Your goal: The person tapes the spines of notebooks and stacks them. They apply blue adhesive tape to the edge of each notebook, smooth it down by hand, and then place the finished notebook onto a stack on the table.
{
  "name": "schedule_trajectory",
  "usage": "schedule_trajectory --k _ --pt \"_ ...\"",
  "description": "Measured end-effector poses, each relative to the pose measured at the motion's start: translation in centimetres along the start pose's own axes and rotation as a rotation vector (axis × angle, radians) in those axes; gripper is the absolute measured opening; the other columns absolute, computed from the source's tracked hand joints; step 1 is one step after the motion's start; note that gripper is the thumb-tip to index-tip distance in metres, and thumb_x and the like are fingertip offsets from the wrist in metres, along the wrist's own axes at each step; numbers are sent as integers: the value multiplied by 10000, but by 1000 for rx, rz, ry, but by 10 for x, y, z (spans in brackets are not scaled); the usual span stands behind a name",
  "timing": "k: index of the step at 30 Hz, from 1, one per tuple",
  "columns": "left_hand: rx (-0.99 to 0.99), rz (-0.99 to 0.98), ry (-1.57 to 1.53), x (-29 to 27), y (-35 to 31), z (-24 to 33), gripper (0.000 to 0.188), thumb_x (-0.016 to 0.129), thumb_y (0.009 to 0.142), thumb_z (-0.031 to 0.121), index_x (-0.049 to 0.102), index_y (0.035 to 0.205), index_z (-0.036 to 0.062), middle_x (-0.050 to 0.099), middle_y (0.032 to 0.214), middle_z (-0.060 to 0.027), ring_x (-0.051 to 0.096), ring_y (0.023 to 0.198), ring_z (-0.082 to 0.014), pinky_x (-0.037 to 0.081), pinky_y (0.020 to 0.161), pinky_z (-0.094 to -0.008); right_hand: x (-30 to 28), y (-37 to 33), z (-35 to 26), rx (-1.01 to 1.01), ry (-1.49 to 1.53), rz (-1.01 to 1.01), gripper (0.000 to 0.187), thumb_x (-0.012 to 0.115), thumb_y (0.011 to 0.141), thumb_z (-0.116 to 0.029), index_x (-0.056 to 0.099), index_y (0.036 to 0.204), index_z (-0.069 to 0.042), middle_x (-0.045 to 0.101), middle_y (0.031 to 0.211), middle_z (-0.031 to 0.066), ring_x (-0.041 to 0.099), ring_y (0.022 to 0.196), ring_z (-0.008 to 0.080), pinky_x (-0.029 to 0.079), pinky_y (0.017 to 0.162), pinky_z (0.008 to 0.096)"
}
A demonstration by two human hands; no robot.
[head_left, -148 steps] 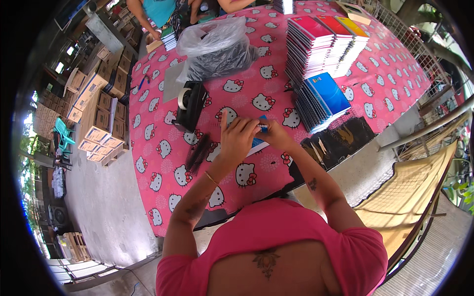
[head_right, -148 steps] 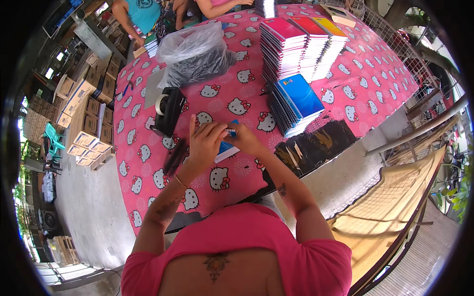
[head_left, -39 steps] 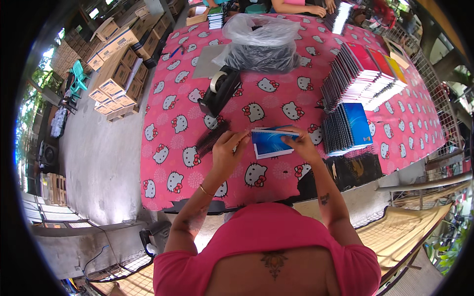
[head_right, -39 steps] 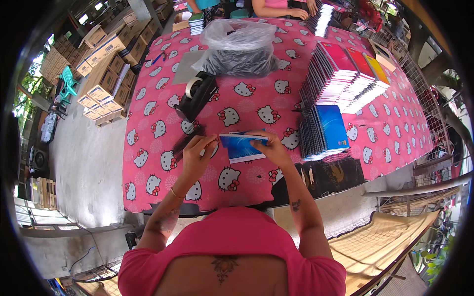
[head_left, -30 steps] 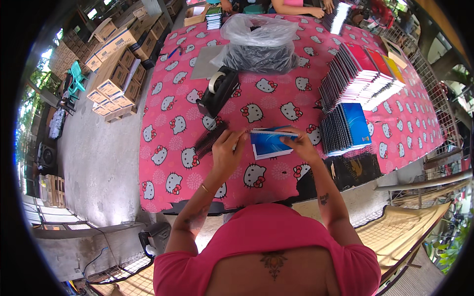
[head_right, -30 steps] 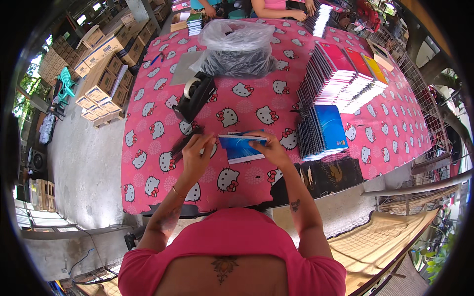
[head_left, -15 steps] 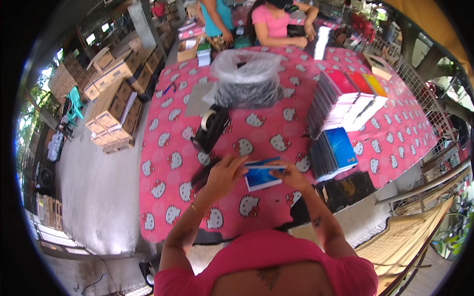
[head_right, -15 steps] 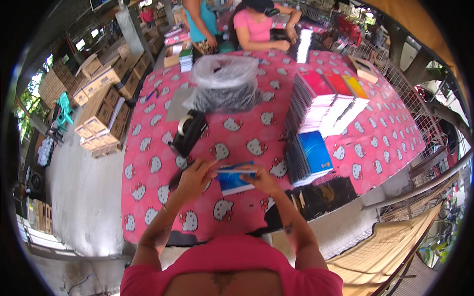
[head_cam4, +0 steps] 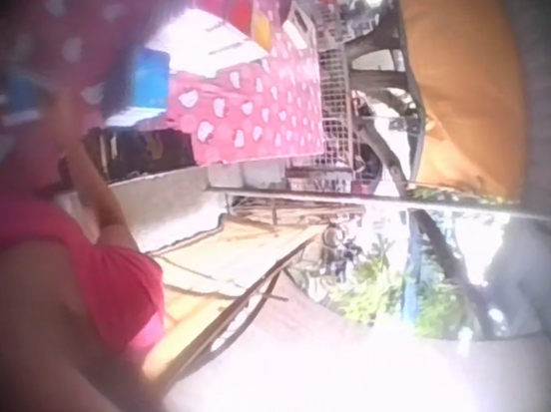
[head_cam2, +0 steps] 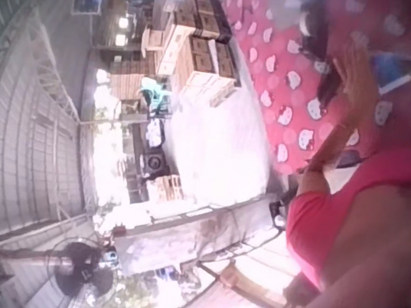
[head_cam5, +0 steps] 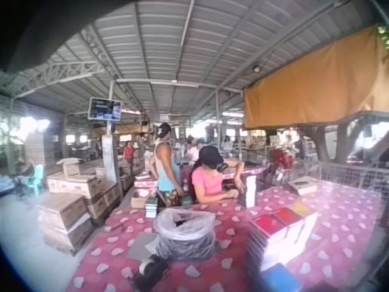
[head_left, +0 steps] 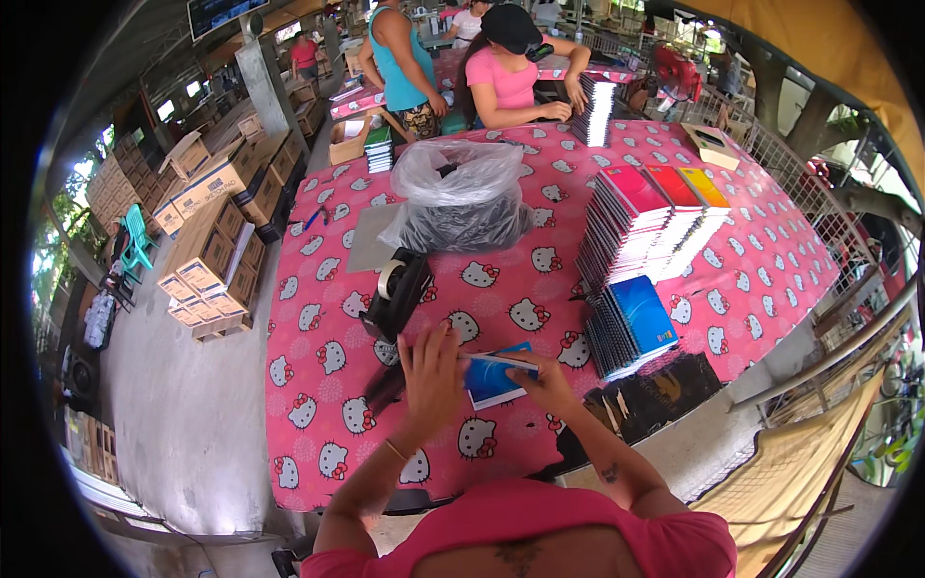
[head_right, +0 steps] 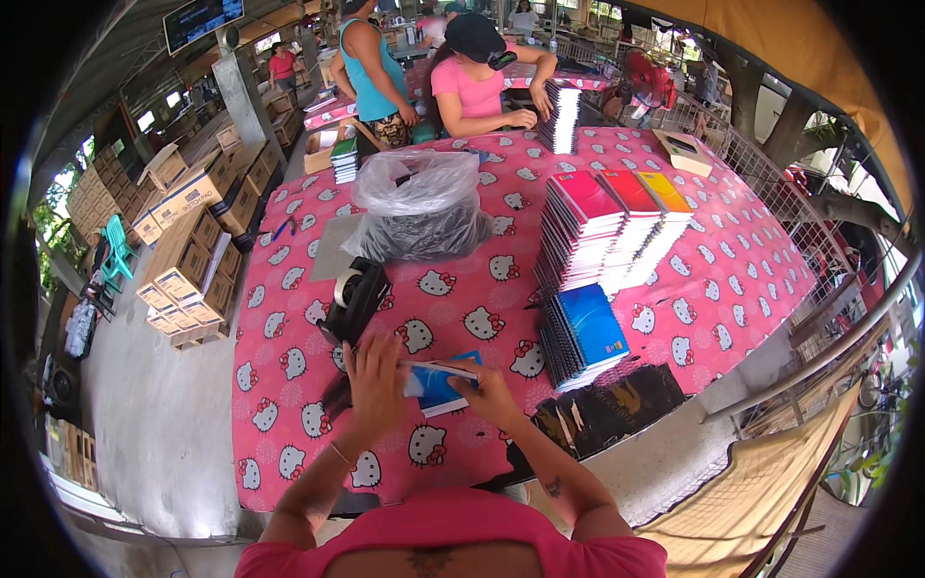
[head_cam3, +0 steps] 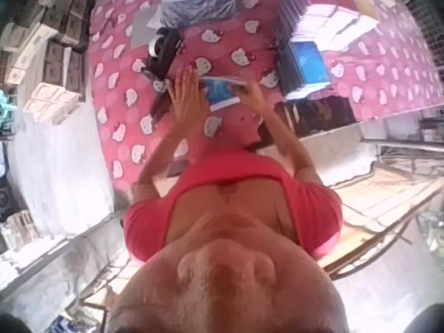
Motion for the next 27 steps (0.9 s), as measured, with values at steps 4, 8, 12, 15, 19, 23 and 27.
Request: schedule_trajectory --k 4,8,12,15,19,23,27 --pt "-214 -422 -550 -7 14 -25 341 647 920 282 594 1196 90 564 1225 -105 564 1120 -345 231 1140 -616 -4 5 -5 -27 25 25 285 638 944 -38 660 1227 -14 707 1066 65 625 951 101 504 838 272" --pt "-2 -141 -191 -10 12 -17 565 605 932 408 513 1333 22 491 1382 -184 478 1278 -392 234 1132 -622 2 1 -12 -20 51 62 297 640 936 -50 665 1232 -42 719 1023 74 634 889 95 512 788 276" --pt "52 -54 87 -3 -19 31 824 557 918 539 365 1466 -45 361 1530 -232 322 1432 -416 183 1146 -634 3 -1 -17 60 185 225 297 637 939 -69 657 1232 -25 711 986 54 623 872 89 510 777 267" --pt "2 -35 125 -15 14 23 855 527 927 567 343 1480 -58 323 1557 -240 273 1467 -408 127 1160 -638 6 -2 -9 8 -35 112 297 620 951 -78 643 1236 6 703 981 57 618 885 91 510 784 265" --pt "145 -208 182 -7 -2 23 882 460 946 600 332 1456 -107 298 1541 -296 220 1472 -451 120 1127 -701 4 -2 -39 120 157 167 304 605 964 -88 630 1245 25 694 958 51 602 866 90 504 774 265" --pt "121 -42 132 4 -5 33 876 474 944 587 333 1456 -109 317 1529 -306 239 1468 -449 126 1153 -653 4 0 -26 -23 74 129 305 607 967 -93 631 1253 9 683 930 22 582 818 85 496 753 263" --pt "164 -151 169 2 -12 36 856 460 938 594 366 1458 -79 329 1541 -280 282 1464 -409 153 1167 -609 -10 -5 -26 189 164 103 304 617 967 -106 640 1260 -27 681 923 -4 574 784 81 492 741 264"
Point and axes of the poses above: each hand's wrist, its own y-axis towards the middle knuckle, its own x-axis out of the palm, z = x × y, the point moved 2 cm from there along y, towards the middle knuckle
